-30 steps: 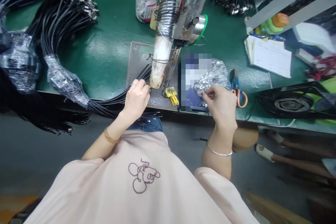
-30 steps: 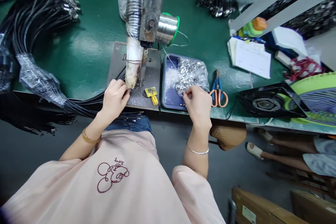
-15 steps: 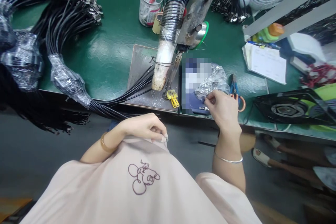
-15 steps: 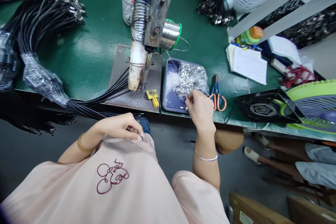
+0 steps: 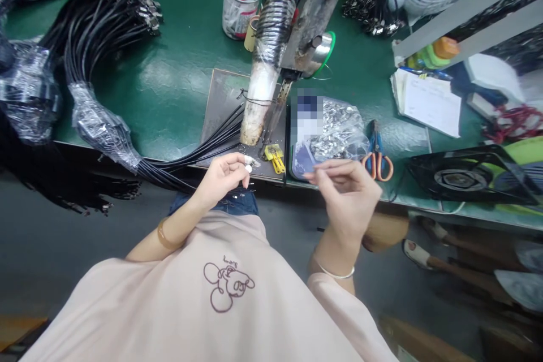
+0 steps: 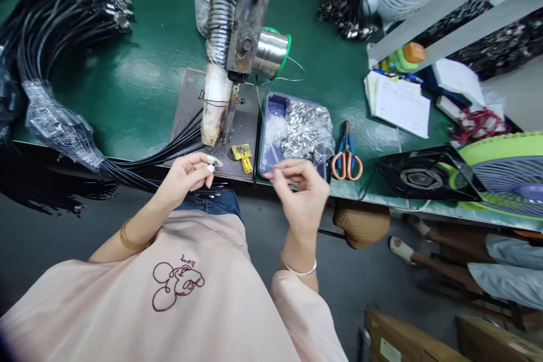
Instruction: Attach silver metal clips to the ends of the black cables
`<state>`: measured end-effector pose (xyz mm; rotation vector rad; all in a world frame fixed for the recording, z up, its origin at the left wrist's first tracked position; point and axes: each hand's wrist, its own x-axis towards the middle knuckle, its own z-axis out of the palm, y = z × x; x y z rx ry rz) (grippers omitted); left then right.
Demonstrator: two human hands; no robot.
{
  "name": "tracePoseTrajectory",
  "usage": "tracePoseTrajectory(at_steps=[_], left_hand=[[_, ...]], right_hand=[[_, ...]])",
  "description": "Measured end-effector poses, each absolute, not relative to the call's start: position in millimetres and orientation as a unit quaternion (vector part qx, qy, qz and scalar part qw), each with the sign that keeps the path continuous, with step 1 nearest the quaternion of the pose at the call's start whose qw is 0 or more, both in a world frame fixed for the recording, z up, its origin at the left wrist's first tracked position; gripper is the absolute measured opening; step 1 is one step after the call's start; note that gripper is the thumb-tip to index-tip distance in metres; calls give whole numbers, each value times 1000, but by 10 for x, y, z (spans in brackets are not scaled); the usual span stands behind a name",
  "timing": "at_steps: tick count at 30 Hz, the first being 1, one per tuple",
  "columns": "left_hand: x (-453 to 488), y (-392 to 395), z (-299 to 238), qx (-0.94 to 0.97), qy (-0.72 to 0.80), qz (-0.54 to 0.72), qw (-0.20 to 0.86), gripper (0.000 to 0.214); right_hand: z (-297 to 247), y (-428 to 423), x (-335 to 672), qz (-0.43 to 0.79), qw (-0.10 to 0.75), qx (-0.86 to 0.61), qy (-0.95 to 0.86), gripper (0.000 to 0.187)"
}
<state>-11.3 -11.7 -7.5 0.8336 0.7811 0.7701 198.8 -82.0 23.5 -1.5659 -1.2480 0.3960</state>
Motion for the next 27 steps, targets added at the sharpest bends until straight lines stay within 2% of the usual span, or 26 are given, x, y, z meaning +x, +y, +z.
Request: tracePoseTrajectory(at_steps=[2,5,11,16,27], left_hand=[[-93,-120,-59,401,365,359,760,21],[-74,-134,-34,422,373,359,744,17],[-59,-160,-42,465,367,363,719,17],[-68,-173,-114,531,346,380,674,16],[-121,-173,-162,780,297,397,382,15]], right_hand=[[186,-834,1771,219,548,-612,-526,14],[86,-789,1540,195,560,-600,-537,10],[-41,-663,1478,273,534,-571,-561,10],[-62,-659,1528,290,541,-557,-559,11],[10,-728,1627,223,470,-563,-642,11]])
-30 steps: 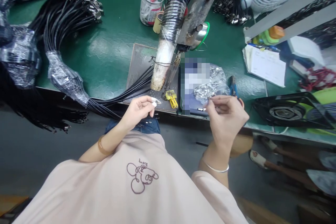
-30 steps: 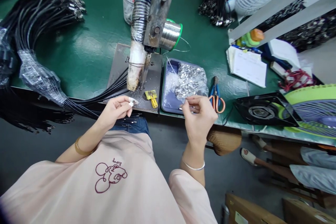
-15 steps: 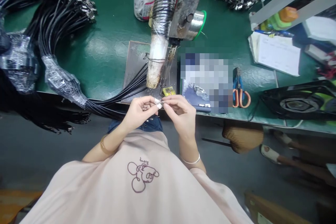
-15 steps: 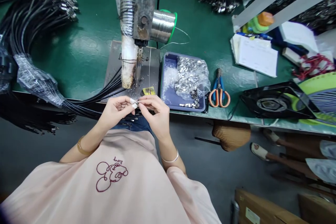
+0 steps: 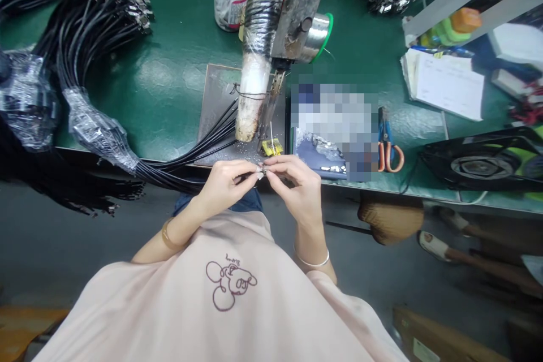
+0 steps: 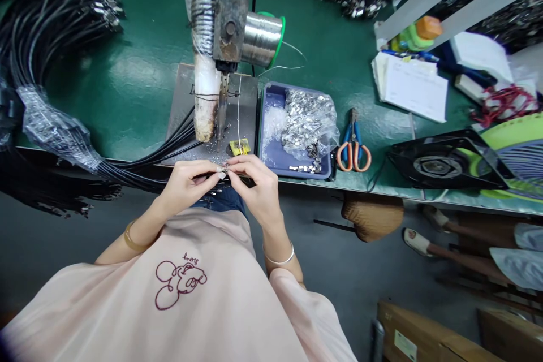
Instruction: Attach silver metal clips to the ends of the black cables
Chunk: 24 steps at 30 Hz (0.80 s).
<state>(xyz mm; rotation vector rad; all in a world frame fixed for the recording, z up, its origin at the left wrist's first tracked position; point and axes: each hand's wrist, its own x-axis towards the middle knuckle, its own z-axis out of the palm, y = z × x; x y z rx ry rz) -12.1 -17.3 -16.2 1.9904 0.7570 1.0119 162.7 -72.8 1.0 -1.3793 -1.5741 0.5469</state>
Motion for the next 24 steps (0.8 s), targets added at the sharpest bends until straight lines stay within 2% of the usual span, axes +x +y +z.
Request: tracePoseTrajectory(at_steps=[3,5,7,9,12,15,21,24], left_hand=[[-118,-197,-188,826,282,392,291,22],[-103,-231,-195,828,282,403,268,25],[-87,-268,-184,801,294,416,314,25],[-82,-293,-155,751,314,401,420,28],[-100,-280,-109,643,329,355,593,35],[-131,-224,-91,537,321,350,697,35],[-145,-153,-108,477,348,369,717,33],[-136,-150,-110,488,354,373,706,29]], right_hand=[[12,-732,1617,201,464,-573,-645,13],[2,-736,1592,226,481,-573,-624,14],[-16,-748,1548,268,510,-564,-592,14],[-40,-766,1484,281,534,-561,-566,14],[-78,-783,1388,241,547,-576,-558,13],[-108,-770,1350,226,542,-581,-563,9],[-92,-755,1415,130,566,-584,-567,15],[-68,-778,1418,56,545,-553,-628,15]])
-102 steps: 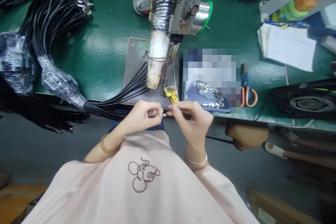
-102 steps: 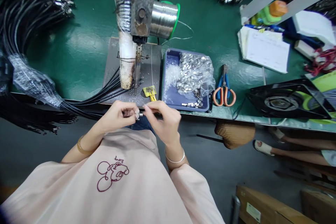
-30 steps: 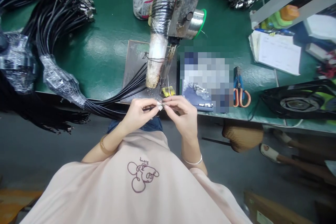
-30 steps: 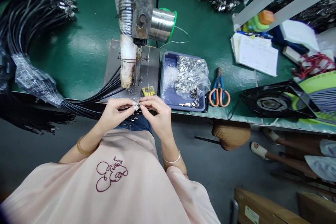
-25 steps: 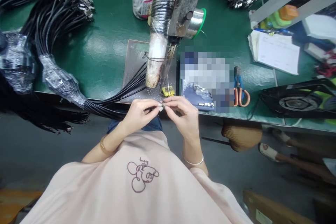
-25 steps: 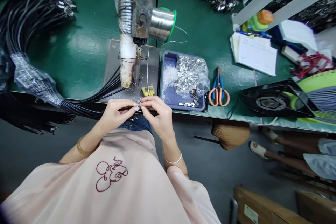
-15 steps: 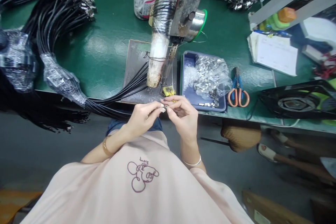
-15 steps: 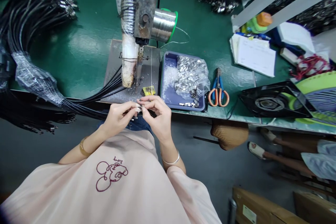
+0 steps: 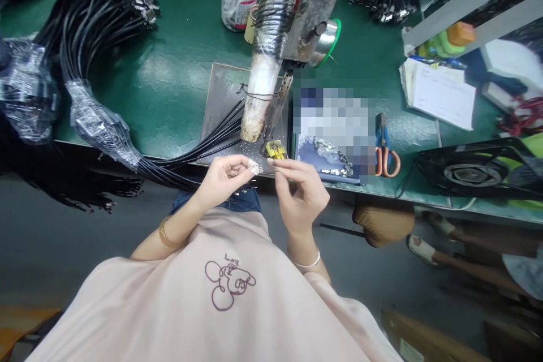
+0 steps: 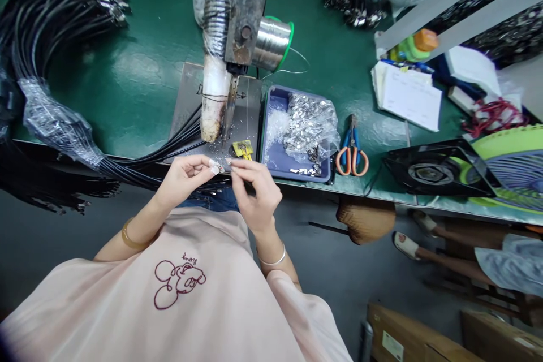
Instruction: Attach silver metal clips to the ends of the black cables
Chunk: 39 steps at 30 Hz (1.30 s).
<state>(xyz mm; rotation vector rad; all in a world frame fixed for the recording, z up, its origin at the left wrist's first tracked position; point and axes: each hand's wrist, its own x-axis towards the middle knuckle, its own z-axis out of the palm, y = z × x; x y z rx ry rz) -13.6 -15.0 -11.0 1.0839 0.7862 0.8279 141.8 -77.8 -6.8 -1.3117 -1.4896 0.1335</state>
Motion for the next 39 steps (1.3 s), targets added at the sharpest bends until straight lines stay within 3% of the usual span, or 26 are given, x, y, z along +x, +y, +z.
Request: tracePoseTrajectory(at_steps=[4,10,20,39], left_hand=[[-136,-139,-107,506,358,368,693,28],[-138,-100,-113,501,356,381,691,28],[-85,-61,-106,500,369,392,678,27],[-11,-29,-31,531,412,421,609,16]], right_hand=[[-101,-762,1396,27,527,-527,-666,17],[-157,-701,1410,130,557,-568,-592,7],[-159,-644,1464,16,512,-523,-681,17],[-131,-547,1424,24,514,-545,-661,17]])
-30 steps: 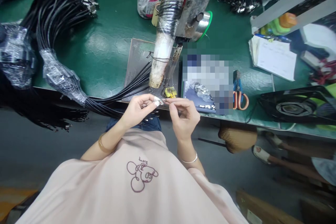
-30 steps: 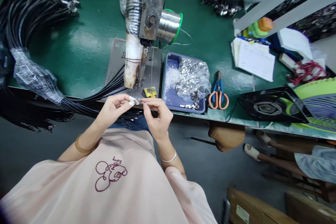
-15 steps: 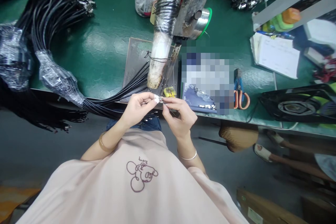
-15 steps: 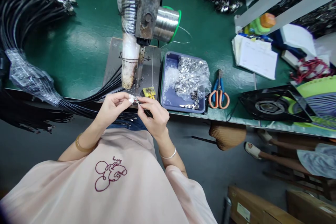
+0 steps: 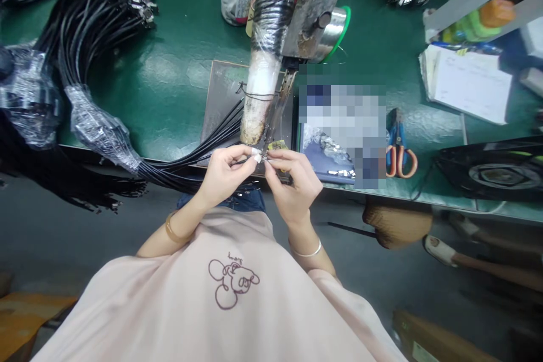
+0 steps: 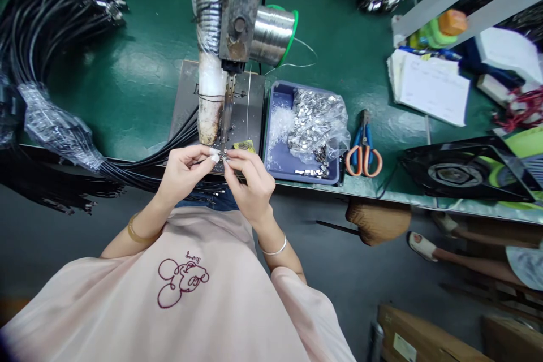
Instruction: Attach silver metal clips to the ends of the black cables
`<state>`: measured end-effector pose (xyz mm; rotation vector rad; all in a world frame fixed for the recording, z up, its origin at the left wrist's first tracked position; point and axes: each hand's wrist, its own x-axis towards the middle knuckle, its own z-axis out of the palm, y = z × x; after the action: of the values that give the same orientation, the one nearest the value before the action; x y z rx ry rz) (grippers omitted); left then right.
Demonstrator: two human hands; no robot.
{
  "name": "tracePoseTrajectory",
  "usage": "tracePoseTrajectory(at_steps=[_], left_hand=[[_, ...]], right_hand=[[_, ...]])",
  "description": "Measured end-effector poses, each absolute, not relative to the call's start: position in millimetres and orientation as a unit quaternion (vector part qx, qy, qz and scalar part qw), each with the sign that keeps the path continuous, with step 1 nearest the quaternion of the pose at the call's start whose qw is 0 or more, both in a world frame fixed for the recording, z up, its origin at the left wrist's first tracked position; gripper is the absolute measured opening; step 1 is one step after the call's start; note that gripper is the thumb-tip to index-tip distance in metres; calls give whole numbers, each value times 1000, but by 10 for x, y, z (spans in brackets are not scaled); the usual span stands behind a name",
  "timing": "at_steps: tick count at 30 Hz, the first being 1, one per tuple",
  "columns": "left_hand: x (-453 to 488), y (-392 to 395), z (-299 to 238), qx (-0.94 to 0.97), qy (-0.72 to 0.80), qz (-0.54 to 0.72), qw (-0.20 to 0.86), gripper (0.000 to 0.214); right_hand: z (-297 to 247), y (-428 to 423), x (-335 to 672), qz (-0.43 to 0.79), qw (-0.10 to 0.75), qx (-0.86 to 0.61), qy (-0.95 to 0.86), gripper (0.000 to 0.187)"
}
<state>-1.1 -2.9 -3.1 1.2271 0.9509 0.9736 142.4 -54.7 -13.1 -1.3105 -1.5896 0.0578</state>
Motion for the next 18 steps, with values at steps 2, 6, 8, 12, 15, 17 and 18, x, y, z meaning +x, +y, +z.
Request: tracePoseTrajectory(at_steps=[2,6,8,12,15,17,18], left_hand=[[-17,-32,-21,534,414,421,605,17],[-27,-23,-24,537,415,417,605,18],[-31,-14,-33,533,411,415,611,16],[-31,-4,-54,527,399,412,627,14],[-27,-6,-56,531,402,415,620,12],[-28,-11,-45,538,406,415,611,11],[-30,-13,-35,543,408,415,606,12]], right_hand=[[-118,-548,1426,33,515,-547,-659,17],[-93,-553,1418,17,507,-548,-665,16],[-89,-554,1415,11,504,-548,-667,16],[-109,-543,1418,12,504,-544,-671,18],[-125,-531,1426,14,507,-543,-670,19],[-122,-527,1427,14,507,-546,-667,18],[-115,-527,1426,13,506,-547,-666,18]])
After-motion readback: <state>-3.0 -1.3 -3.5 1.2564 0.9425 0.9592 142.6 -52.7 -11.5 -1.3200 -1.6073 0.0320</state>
